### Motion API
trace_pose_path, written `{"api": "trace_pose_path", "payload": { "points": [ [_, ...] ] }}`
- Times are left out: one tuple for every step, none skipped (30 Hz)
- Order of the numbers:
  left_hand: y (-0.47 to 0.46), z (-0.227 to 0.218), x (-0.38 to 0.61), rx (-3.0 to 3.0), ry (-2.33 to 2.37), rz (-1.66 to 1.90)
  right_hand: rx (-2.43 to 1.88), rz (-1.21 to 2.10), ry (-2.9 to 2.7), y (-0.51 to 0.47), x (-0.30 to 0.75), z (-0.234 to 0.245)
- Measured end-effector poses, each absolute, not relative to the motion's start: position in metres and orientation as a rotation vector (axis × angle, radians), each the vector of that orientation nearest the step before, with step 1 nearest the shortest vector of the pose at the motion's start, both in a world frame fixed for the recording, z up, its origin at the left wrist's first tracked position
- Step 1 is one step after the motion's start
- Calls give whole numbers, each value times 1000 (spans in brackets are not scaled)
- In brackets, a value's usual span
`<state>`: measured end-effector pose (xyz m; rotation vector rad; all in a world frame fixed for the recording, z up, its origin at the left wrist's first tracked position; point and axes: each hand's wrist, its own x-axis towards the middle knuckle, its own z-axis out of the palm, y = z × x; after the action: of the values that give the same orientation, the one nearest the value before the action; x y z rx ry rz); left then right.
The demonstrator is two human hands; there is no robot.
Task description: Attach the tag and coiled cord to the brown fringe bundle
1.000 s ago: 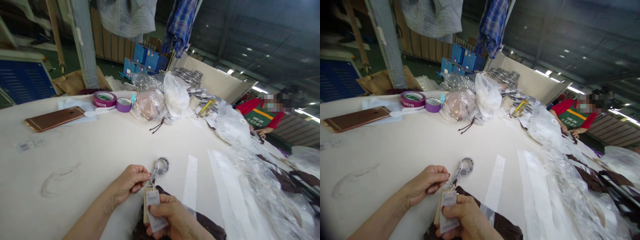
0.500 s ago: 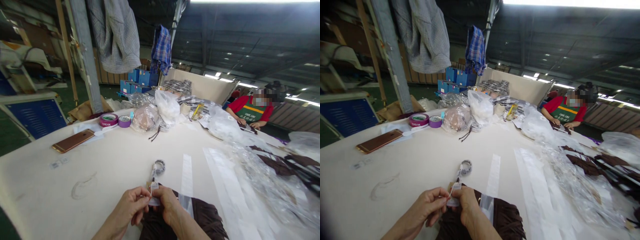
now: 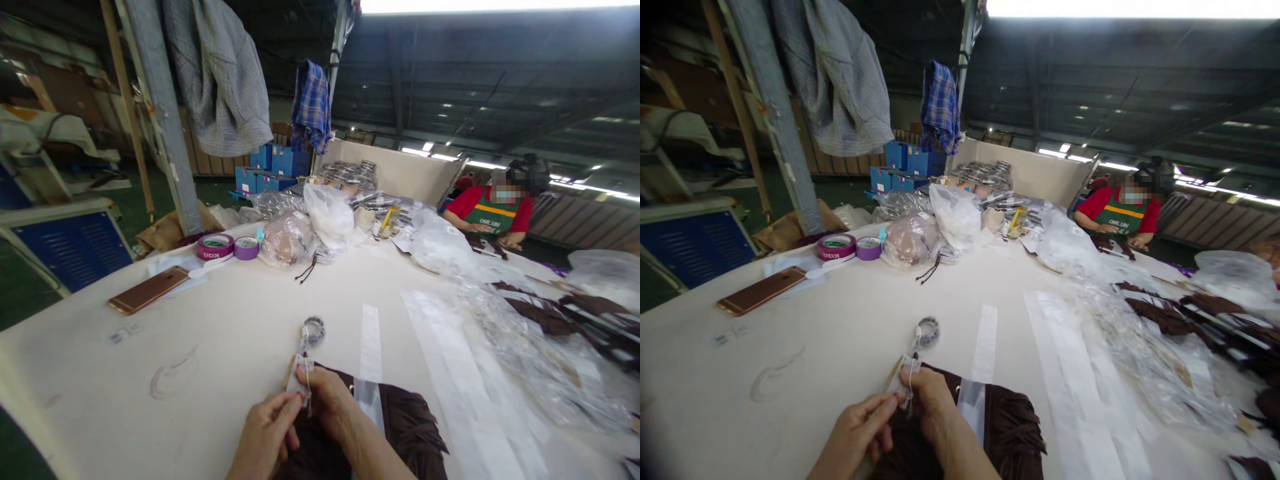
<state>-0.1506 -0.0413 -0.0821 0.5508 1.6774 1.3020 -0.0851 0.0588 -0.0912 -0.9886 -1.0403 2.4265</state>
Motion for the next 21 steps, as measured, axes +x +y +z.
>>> {"api": "trace_pose_path", "payload": {
  "points": [
    [-40, -82, -154, 494, 1718, 1360, -984, 2427, -1043, 58, -84, -89],
    [-39, -81, -156, 436, 1751, 1414, -996, 2422, -1044, 58, -84, -88],
    [-37, -81, -158, 376, 1779, 1463, -1019, 2414, -1044, 57, -83, -86],
    [-35, -81, -160, 322, 1801, 1502, -1043, 2406, -1046, 56, -83, -85],
    [-32, -82, -162, 285, 1809, 1522, -1071, 2394, -1046, 56, -82, -84],
    [-29, -82, -163, 271, 1802, 1528, -1096, 2382, -1045, 56, -82, -83],
    [-27, -82, -164, 271, 1781, 1516, -1111, 2371, -1042, 55, -82, -82],
    [-24, -83, -165, 286, 1753, 1496, -1113, 2365, -1040, 55, -81, -81],
    [-22, -83, -166, 311, 1724, 1472, -1103, 2365, -1037, 55, -81, -80],
    [-20, -82, -167, 337, 1698, 1447, -1091, 2367, -1031, 55, -80, -80],
    [-19, -82, -170, 362, 1681, 1425, -1079, 2371, -1024, 55, -80, -79],
    [-18, -81, -172, 382, 1674, 1406, -1071, 2377, -1013, 55, -80, -80],
    [-17, -81, -176, 402, 1674, 1387, -1070, 2381, -994, 55, -79, -80],
    [-16, -79, -181, 420, 1681, 1368, -1076, 2383, -966, 54, -79, -81],
    [-16, -78, -187, 435, 1696, 1346, -1089, 2381, -931, 54, -80, -82],
    [-16, -77, -194, 449, 1719, 1321, -1108, 2368, -892, 53, -81, -84],
    [-18, -75, -202, 462, 1750, 1295, -1132, 2343, -853, 51, -82, -85],
    [-20, -73, -211, 477, 1787, 1266, -1161, 2305, -817, 50, -83, -86],
    [-24, -72, -221, 495, 1826, 1240, -1183, 2258, -789, 48, -84, -86],
    [-28, -70, -231, 510, 1859, 1223, -1195, 2207, -769, 46, -85, -86],
    [-32, -69, -241, 539, 1901, 1187, -1194, 2153, -745, 45, -86, -85]
  ]
}}
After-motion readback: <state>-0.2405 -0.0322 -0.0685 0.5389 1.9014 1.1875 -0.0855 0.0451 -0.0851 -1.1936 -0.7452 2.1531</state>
